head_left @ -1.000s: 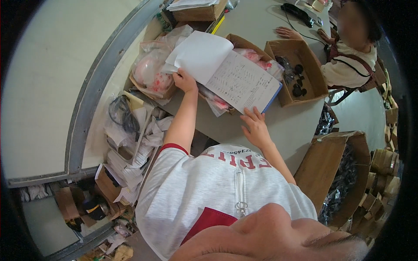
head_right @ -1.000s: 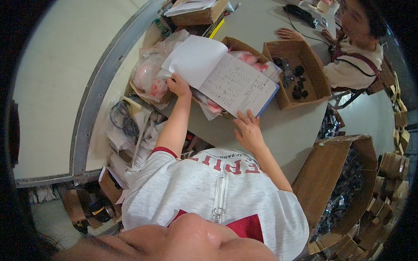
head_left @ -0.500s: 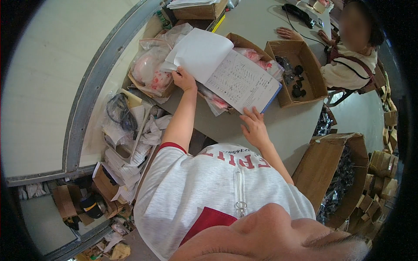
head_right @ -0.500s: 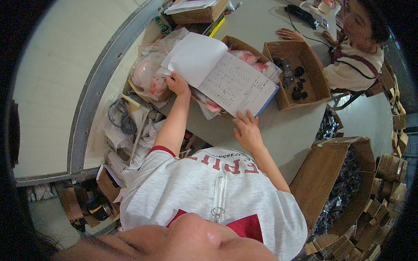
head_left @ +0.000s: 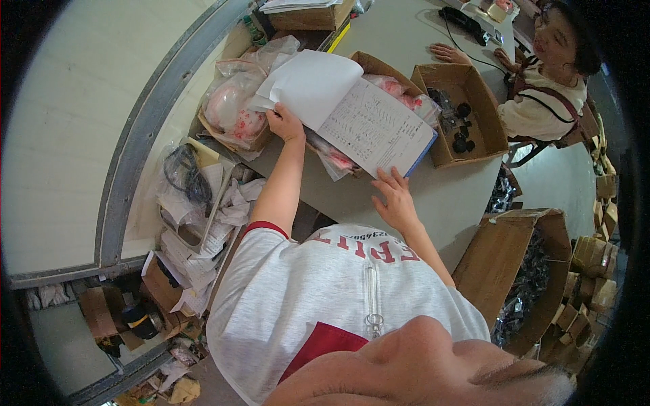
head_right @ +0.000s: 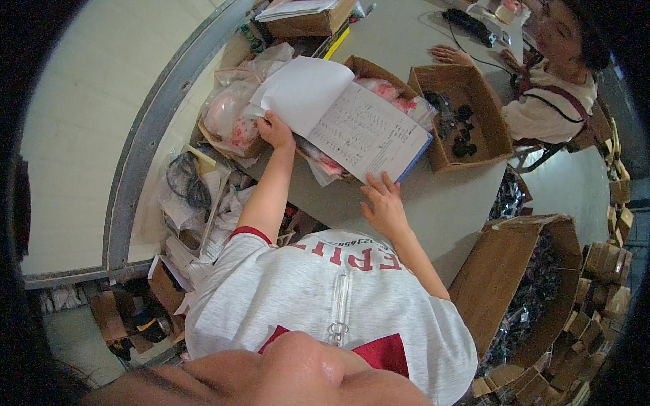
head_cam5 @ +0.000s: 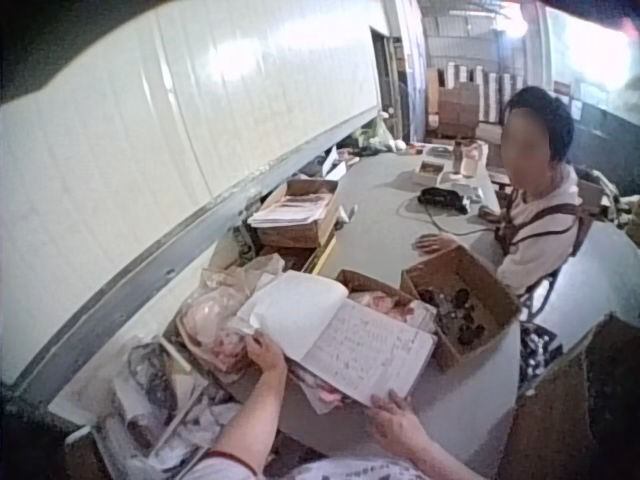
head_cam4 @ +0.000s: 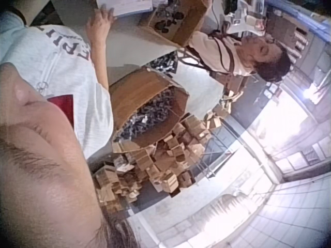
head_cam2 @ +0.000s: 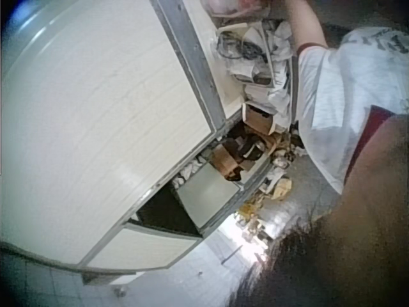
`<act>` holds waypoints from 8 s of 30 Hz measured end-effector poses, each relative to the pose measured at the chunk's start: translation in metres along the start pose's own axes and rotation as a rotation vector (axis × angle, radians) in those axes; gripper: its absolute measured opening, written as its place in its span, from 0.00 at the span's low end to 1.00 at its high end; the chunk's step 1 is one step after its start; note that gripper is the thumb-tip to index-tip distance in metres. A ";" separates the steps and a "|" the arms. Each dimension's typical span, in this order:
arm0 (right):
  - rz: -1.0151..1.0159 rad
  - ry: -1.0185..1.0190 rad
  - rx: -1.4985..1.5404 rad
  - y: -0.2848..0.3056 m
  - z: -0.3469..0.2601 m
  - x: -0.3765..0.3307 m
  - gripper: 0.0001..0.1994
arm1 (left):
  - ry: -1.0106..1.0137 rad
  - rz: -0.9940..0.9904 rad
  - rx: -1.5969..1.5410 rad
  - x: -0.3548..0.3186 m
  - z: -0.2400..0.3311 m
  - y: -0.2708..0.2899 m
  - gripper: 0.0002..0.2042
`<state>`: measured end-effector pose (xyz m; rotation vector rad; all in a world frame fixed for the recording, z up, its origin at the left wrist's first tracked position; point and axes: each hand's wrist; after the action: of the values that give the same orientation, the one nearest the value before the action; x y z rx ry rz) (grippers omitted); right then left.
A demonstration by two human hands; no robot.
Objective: The person picks up a manual by hand, flips through the pages, and points at diagrams.
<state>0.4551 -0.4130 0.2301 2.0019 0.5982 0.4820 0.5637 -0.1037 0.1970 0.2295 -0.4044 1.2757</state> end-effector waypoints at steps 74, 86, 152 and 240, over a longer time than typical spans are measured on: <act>0.435 -0.102 0.155 0.035 0.014 0.007 0.36 | 0.188 -0.692 -0.242 -0.081 0.041 0.059 0.12; 0.426 -0.089 0.145 0.027 0.020 0.007 0.35 | -0.061 -1.034 -0.078 -0.095 0.060 0.062 0.08; 0.472 -0.266 1.069 0.009 0.037 0.023 0.26 | -0.372 -1.099 -0.092 -0.116 0.067 0.075 0.06; 0.086 -0.101 0.522 -0.018 0.054 0.005 0.30 | -0.452 -1.277 0.066 -0.079 0.075 0.054 0.26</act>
<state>0.4859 -0.4396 0.1897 2.5389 0.6205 0.2898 0.4806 -0.1870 0.2291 0.7013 -0.4689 -0.0339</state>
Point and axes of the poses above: each hand's wrist, its own x-axis towards the middle knuckle, its own y-axis out of the back of the hand, z = x × y, and after that the axes turned 9 degrees about -x, right-handed
